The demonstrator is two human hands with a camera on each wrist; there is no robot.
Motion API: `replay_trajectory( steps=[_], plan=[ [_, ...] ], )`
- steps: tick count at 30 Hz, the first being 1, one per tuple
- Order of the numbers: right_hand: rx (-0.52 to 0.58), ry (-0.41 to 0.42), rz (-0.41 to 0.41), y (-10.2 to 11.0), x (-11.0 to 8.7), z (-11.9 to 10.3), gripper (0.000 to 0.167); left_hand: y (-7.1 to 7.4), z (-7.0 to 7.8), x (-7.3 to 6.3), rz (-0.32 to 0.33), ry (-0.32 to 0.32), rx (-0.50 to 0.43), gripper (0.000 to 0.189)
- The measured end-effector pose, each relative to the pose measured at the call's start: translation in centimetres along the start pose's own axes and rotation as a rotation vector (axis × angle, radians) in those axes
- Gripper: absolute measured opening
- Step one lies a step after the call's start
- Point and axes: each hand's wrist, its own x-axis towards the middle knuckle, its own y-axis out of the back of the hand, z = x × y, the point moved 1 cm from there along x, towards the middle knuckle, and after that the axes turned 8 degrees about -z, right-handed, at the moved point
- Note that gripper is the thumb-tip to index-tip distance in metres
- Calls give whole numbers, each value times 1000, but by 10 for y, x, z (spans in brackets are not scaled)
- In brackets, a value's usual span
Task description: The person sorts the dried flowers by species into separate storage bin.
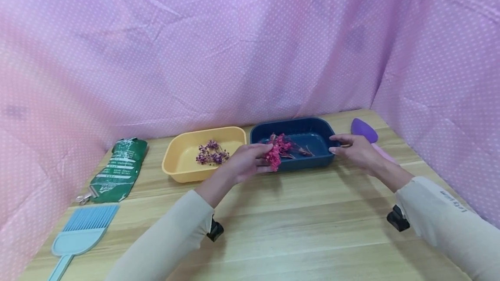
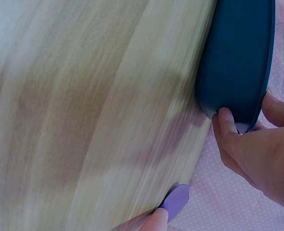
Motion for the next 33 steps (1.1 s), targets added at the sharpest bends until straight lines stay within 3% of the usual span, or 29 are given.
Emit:
replay_trajectory(
  steps=[8,18,21,28,33],
  plan=[
    [16,-4,-4,-1,-1,1,57,10,10,18,139,15,-62,24],
    [18,-1,-7,-1,-1,-1,57,12,15,29,182,41,-105,22],
    [14,1,-2,-1,-1,-2,57,12,15,30,149,39,-109,29],
    [10,3,2,-1,-1,-2,57,12,14,30,-14,67,-125,61],
    [12,7,3,-1,-2,-2,57,11,14,29,-34,54,-102,60]
  ],
)
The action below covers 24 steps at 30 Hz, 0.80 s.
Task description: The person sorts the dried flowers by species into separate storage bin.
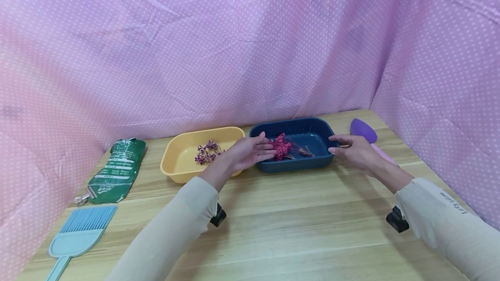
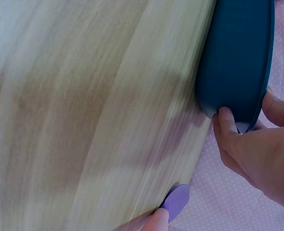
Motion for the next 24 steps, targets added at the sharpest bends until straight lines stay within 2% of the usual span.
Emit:
replay_trajectory(
  steps=[5,8,10,14,17,21,24],
  plan=[
    [9,8,3,-1,1,0,57,0,-1,-3,21,-36,48,56],
    [16,10,4,-1,2,-1,57,0,-4,-7,61,-87,137,51],
    [21,8,0,-1,2,-1,57,-1,-7,-13,107,-138,263,47],
    [20,-1,-8,-1,4,0,57,-3,-12,-33,213,-245,690,41],
    [18,-5,-13,-1,4,2,57,-2,-16,-52,257,-337,927,40],
    [16,-3,-17,-2,3,2,57,10,-19,-79,290,-407,1061,45],
    [8,2,-14,-2,2,2,57,27,-20,-99,343,-406,1176,51]
  ],
)
